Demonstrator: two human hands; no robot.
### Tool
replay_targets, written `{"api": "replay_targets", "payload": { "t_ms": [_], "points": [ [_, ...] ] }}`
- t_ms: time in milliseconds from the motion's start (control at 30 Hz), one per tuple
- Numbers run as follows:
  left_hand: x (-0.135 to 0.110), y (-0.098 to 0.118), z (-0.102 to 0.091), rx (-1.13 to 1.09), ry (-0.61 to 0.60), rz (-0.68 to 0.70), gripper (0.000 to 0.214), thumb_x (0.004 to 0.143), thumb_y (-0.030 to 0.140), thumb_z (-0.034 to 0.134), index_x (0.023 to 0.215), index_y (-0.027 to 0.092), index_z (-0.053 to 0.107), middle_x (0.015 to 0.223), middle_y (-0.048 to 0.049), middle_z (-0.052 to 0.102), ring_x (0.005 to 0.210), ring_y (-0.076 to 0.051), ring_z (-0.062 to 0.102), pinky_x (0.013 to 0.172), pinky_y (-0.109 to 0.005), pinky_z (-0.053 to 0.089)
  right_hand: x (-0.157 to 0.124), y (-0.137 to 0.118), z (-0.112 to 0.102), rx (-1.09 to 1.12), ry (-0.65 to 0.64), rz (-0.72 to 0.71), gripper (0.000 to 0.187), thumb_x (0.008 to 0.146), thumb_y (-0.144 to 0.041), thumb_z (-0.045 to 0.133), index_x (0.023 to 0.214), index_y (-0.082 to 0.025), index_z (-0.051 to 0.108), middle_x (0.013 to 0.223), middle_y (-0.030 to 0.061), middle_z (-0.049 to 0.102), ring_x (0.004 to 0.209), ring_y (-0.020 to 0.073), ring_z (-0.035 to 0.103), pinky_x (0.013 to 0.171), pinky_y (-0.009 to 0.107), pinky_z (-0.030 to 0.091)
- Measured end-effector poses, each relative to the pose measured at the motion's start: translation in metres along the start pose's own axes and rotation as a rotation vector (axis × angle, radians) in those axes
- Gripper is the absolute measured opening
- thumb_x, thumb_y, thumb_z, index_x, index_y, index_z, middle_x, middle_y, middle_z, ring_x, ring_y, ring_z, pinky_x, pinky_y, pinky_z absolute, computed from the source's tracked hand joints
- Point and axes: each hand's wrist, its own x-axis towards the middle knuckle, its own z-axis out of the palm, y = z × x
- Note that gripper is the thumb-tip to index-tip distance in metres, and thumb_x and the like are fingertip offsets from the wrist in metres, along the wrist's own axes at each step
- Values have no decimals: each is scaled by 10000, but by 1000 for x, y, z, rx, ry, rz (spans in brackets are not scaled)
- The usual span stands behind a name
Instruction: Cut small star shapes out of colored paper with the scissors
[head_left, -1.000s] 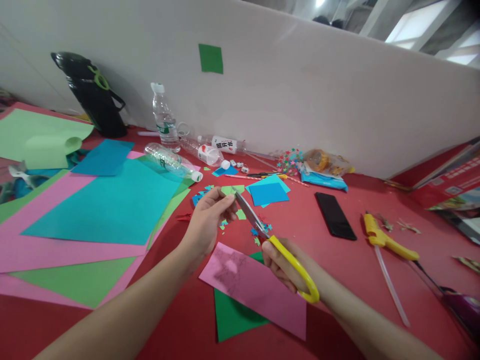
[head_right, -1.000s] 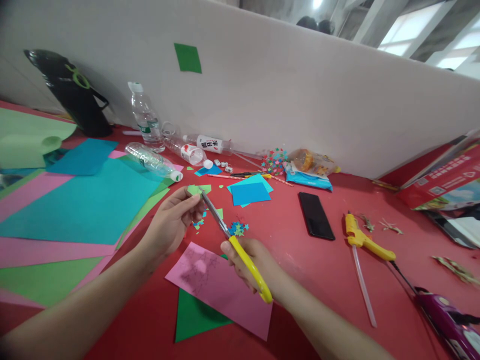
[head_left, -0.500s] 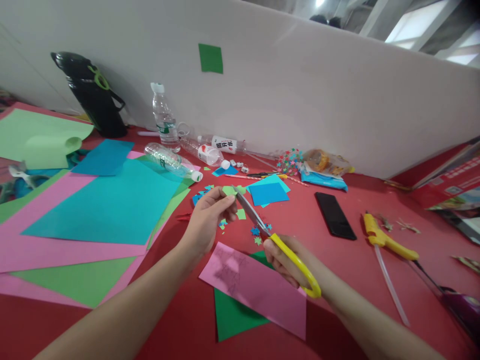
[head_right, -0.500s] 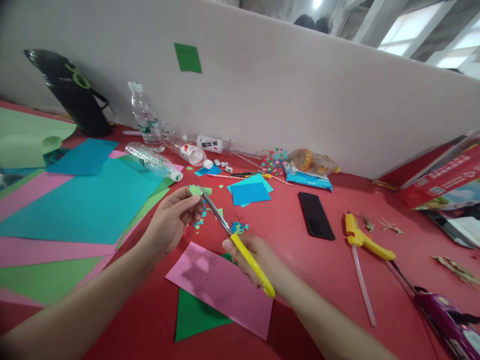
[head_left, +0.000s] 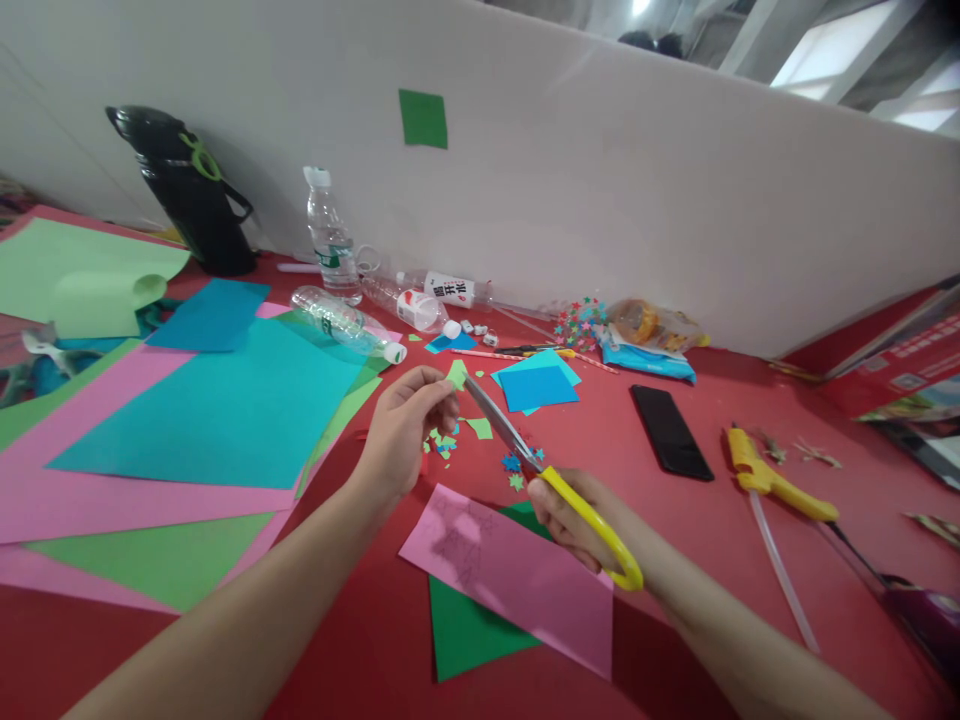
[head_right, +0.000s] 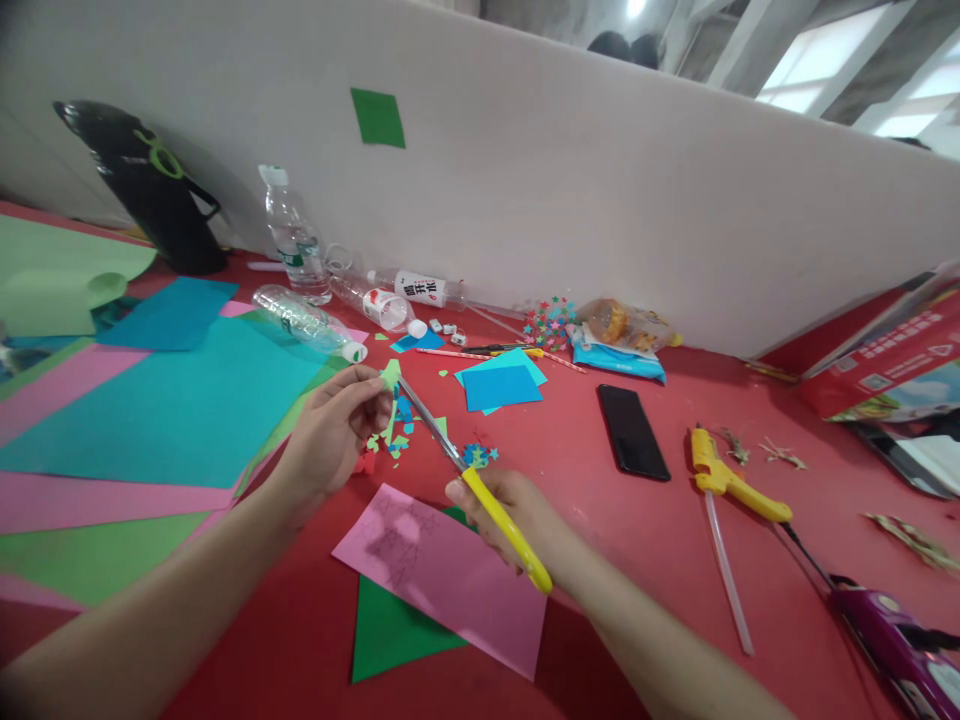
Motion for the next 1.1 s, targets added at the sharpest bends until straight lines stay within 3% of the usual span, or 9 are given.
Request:
{"api": "replay_targets", "payload": {
  "t_ms": [233,500,767,1100],
  "points": [
    [-4,-2,7,-3,-94,-51,174,839,264,609,699,165,581,639,-1,633,515,-90,543,524,-225,423,-2,-1,1,10,1,-43,521,841,-701,491,653,-227,381,436,-118,262,303,42,235,254,145,252],
    [-2,-2,5,-39,-59,10,79,821,221,599,756,177,587,693,3,671,525,-103,567,553,-249,457,1,1,0,-2,10,-14,482,842,-646,540,661,-224,393,439,-114,293,308,42,245,263,141,243],
    [-3,0,3,9,-45,55,119,825,190,599,711,185,567,609,32,613,522,-80,530,526,-206,418,1,1,-3,20,-34,25,445,839,-621,553,686,-221,432,435,-114,288,320,47,242,278,146,240],
    [0,0,-1,90,-62,53,111,821,195,602,712,177,597,600,26,607,515,-79,524,506,-206,405,0,-2,-5,-53,-59,6,497,812,-691,517,686,-217,438,456,-105,314,330,45,257,288,155,272]
  ]
}}
